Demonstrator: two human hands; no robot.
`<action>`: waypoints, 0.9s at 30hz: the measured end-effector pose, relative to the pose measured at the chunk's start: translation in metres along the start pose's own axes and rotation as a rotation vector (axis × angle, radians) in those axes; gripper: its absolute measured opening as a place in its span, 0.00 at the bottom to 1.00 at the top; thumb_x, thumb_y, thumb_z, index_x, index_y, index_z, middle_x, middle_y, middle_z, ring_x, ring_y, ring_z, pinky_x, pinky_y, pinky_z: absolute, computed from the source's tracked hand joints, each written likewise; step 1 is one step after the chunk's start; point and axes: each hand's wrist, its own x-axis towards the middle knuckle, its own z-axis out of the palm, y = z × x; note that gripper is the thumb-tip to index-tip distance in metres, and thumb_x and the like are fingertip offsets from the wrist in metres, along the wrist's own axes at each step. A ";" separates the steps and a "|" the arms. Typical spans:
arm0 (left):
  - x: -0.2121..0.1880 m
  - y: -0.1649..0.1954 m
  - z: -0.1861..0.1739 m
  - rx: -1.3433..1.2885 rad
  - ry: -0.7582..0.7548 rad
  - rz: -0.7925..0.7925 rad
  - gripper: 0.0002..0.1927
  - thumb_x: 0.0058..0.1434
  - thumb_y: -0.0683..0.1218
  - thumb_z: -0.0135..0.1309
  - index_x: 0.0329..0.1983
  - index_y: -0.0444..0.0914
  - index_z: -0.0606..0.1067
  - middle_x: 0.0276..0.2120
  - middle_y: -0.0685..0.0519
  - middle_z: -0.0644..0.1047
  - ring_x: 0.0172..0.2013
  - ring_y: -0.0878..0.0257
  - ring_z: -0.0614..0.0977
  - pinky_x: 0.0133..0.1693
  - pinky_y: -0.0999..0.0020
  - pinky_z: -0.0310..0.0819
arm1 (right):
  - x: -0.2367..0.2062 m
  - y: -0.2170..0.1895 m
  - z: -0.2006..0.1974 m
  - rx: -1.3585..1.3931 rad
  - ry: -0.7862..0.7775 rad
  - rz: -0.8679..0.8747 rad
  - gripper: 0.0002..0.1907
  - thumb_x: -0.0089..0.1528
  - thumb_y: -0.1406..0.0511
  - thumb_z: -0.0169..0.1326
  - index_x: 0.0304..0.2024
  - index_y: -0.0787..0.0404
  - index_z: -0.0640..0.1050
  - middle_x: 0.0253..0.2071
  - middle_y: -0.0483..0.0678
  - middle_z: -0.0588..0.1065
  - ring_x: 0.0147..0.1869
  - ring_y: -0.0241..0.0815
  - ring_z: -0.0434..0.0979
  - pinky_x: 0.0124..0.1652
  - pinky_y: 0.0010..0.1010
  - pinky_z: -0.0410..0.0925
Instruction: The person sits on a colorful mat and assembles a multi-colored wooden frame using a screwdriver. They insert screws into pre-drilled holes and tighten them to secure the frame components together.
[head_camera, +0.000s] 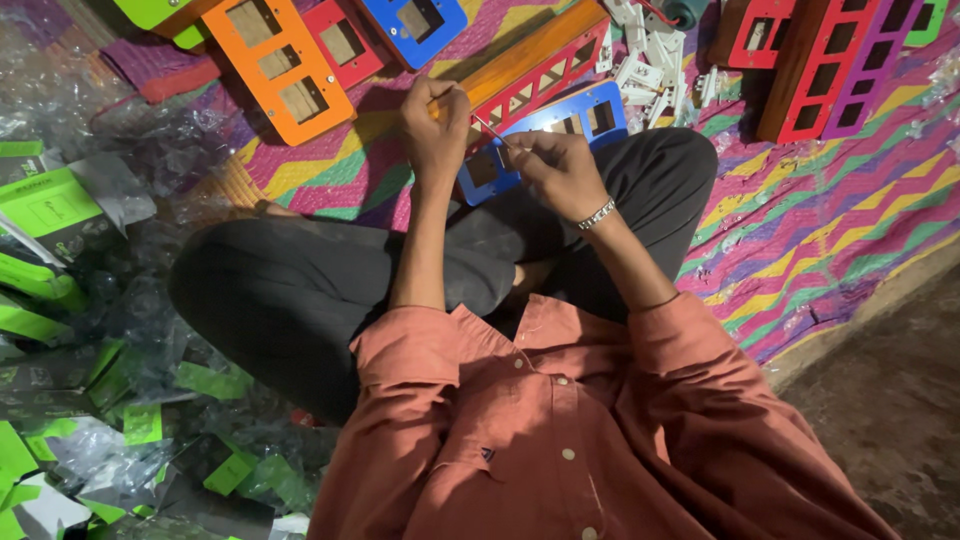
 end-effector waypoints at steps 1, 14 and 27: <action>0.000 0.000 0.000 0.000 -0.001 0.005 0.04 0.61 0.40 0.57 0.35 0.32 0.75 0.31 0.48 0.81 0.34 0.60 0.84 0.40 0.66 0.78 | 0.000 -0.001 -0.001 0.002 -0.008 -0.015 0.12 0.68 0.65 0.55 0.48 0.65 0.82 0.29 0.37 0.76 0.29 0.24 0.69 0.29 0.20 0.64; -0.002 0.000 0.000 0.017 -0.013 0.033 0.05 0.61 0.40 0.57 0.35 0.32 0.75 0.31 0.47 0.81 0.33 0.59 0.84 0.39 0.65 0.78 | 0.009 -0.020 -0.016 -0.298 -0.113 -0.239 0.11 0.67 0.69 0.55 0.49 0.69 0.81 0.31 0.42 0.80 0.31 0.28 0.79 0.34 0.24 0.72; -0.004 -0.007 0.002 0.040 -0.032 0.091 0.05 0.60 0.39 0.57 0.36 0.31 0.74 0.30 0.47 0.80 0.34 0.59 0.83 0.40 0.66 0.78 | -0.001 -0.046 -0.004 -1.206 0.004 -0.551 0.15 0.57 0.70 0.56 0.46 0.63 0.84 0.27 0.59 0.77 0.27 0.61 0.77 0.26 0.47 0.68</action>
